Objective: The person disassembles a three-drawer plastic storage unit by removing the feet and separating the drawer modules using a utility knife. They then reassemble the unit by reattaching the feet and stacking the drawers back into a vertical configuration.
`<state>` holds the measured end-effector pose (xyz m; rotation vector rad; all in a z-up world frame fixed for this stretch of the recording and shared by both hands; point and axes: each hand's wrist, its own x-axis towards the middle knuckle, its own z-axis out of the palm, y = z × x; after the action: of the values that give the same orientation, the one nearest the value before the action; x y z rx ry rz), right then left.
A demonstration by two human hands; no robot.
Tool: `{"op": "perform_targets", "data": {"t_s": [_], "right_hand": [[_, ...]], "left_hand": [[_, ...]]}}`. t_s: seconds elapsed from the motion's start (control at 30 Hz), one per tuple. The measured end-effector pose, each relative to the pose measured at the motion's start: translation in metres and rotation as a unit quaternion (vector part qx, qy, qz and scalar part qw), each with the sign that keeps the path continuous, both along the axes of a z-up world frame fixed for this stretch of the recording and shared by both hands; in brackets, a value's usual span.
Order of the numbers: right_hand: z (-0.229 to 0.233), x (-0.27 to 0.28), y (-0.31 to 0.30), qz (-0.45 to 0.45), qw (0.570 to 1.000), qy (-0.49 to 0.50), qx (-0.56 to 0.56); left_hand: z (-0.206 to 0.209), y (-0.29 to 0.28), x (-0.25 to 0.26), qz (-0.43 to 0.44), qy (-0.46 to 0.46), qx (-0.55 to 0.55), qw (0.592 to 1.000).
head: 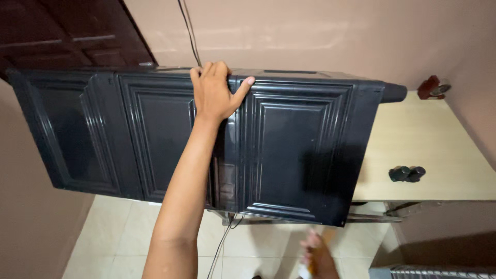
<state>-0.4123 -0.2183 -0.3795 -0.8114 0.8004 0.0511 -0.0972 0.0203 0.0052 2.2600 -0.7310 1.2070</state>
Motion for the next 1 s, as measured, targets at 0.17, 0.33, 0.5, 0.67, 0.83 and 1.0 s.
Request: {"op": "perform_targets", "data": {"t_s": [0.17,0.33,0.5,0.67,0.83,1.0], "right_hand": [[0.092,-0.006,-0.073,-0.173,0.958,-0.080,-0.214],[0.232,0.087,-0.093,-0.083,0.797,-0.214,-0.559],[0.309,0.140,-0.097,-0.106,0.615,-0.321,-0.712],[0.327,0.153,-0.099,-0.087,0.651,-0.189,-0.730],[0.329,0.157,-0.104,-0.071,0.687,-0.198,-0.695],[0.332,0.157,-0.104,-0.060,0.703,-0.174,-0.687]], "left_hand": [[-0.002,0.001,0.000,0.005,-0.017,0.011,1.000],[-0.006,0.001,-0.010,0.015,-0.019,0.016,1.000],[-0.008,0.006,-0.023,0.019,-0.037,0.015,0.999],[-0.008,0.008,-0.028,0.010,-0.055,-0.030,0.998],[-0.026,0.008,-0.043,0.133,-0.089,-0.089,0.983],[-0.098,0.023,-0.093,0.295,0.066,-0.152,0.941]]}}
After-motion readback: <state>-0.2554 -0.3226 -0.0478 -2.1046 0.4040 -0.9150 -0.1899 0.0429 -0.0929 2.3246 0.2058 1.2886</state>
